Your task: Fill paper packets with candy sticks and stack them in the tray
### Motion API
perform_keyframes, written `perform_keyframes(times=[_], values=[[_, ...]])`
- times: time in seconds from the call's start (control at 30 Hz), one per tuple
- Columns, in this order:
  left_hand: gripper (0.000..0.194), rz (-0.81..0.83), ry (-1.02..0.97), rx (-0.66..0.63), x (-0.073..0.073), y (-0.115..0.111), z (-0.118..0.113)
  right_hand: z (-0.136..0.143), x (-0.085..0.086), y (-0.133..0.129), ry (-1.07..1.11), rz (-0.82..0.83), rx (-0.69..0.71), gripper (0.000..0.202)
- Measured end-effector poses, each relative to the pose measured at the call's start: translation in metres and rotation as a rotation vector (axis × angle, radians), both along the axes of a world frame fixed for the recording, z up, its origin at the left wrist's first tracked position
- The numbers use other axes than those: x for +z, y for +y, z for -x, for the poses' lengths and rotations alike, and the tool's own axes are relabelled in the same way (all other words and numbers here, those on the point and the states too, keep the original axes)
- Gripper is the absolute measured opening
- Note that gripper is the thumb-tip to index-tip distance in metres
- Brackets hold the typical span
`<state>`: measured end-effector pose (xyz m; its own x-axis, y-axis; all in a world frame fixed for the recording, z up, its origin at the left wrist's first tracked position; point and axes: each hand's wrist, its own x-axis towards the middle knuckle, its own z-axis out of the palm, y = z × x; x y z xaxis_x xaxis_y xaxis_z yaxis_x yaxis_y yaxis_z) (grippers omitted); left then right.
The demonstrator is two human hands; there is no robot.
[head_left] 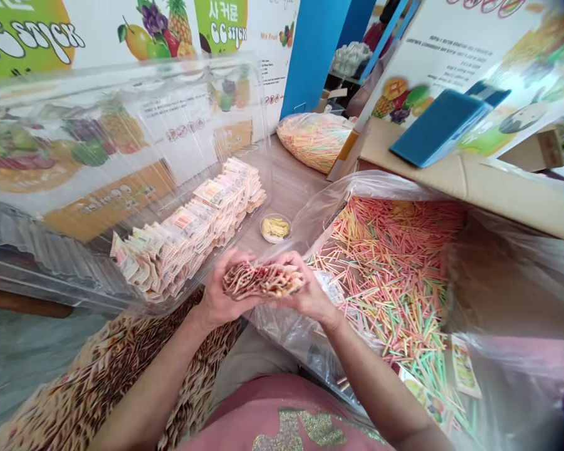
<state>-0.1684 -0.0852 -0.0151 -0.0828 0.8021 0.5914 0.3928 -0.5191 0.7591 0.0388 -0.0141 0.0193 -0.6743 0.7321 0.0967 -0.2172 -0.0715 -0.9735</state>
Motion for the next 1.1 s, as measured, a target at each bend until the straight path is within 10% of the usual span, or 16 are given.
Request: perform_keyframes(times=[0.2, 0.47, 0.67, 0.9, 1.1], values=[[0.123, 0.248, 0.052, 0.131, -0.054, 0.0, 0.019, 0.003, -0.064, -0.003, -0.195, -0.003, -0.199, 0.087], [0.126, 0.289, 0.083, -0.044, -0.033, -0.006, -0.003, -0.002, -0.054, -0.01, -0.142, 0.018, -0.116, 0.064], [0.127, 0.032, 0.144, -0.09, -0.004, -0.003, 0.006, -0.001, -0.034, -0.029, -0.038, -0.142, -0.2, 0.048], [0.137, 0.376, 0.089, -0.086, -0.03, 0.011, 0.031, 0.0, -0.06, -0.012, -0.161, -0.026, -0.184, 0.113], [0.148, 0.306, 0.052, -0.076, -0.04, 0.001, 0.024, -0.003, -0.069, -0.007, -0.176, -0.172, -0.154, 0.108]])
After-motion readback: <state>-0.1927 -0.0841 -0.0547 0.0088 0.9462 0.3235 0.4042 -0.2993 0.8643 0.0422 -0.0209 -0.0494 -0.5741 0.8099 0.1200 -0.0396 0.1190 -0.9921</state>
